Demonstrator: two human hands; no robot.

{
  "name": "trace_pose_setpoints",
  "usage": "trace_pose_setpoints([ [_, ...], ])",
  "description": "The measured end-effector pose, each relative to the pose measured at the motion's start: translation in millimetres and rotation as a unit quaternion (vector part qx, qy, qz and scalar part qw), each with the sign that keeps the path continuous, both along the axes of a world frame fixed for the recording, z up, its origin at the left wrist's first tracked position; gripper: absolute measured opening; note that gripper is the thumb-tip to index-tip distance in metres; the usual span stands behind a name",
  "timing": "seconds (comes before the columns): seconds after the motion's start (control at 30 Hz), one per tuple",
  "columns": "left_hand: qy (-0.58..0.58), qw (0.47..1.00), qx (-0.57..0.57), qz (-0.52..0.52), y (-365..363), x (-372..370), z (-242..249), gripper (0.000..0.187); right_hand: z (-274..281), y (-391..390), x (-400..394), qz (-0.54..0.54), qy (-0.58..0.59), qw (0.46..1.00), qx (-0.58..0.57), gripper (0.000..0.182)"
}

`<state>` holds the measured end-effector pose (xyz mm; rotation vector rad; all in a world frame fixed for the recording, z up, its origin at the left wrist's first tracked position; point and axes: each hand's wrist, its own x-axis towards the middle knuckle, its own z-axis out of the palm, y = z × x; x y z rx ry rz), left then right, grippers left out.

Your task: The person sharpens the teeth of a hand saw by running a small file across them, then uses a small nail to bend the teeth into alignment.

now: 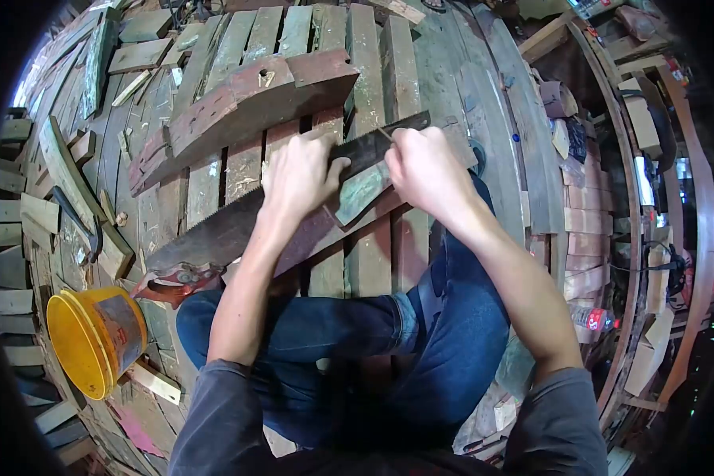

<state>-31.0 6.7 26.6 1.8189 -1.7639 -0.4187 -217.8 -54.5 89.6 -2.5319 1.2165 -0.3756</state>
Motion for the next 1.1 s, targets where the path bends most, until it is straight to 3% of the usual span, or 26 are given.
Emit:
trace_pose_setpoints([
  [1.1,0.001,1.000,-0.006,-0.004,1.5,2.2,-1.2,0.033,5.2,-0.3,0.2,0.032,0.060,0.997,0.030,0.022],
])
